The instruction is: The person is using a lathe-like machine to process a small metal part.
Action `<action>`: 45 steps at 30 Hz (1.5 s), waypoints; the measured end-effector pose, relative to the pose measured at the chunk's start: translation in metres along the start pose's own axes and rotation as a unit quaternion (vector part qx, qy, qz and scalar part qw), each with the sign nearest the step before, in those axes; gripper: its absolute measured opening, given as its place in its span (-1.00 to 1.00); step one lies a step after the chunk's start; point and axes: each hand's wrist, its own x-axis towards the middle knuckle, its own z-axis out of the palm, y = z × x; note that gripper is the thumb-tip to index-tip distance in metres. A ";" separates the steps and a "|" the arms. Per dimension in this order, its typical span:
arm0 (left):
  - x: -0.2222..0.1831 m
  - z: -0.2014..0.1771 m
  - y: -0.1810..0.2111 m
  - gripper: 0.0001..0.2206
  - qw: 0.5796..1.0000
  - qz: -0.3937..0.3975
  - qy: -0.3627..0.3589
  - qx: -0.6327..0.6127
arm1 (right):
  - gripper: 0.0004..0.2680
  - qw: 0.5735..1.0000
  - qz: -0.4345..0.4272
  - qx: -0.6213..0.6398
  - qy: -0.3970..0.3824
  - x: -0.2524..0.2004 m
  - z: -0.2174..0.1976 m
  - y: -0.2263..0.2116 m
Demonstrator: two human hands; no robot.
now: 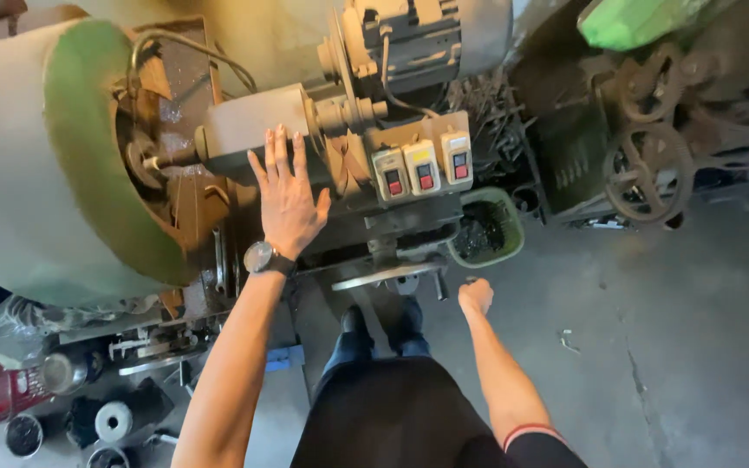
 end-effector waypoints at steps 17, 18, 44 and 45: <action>-0.036 0.137 0.113 -0.33 0.994 0.031 -0.059 0.088 | -0.30 0.907 -0.344 -0.220 0.105 -0.059 -0.163 -0.265; -0.036 0.130 0.110 -0.33 0.994 0.021 -0.057 0.095 | -0.30 0.904 -0.354 -0.218 0.100 -0.056 -0.158 -0.264; -0.038 0.114 0.124 -0.35 0.996 0.015 -0.054 -0.072 | -0.56 0.844 -0.481 0.002 0.238 -0.049 -0.151 -0.241; -0.047 0.106 0.122 -0.35 0.995 0.024 -0.061 -0.081 | -0.56 0.849 -0.469 -0.005 0.242 -0.056 -0.145 -0.224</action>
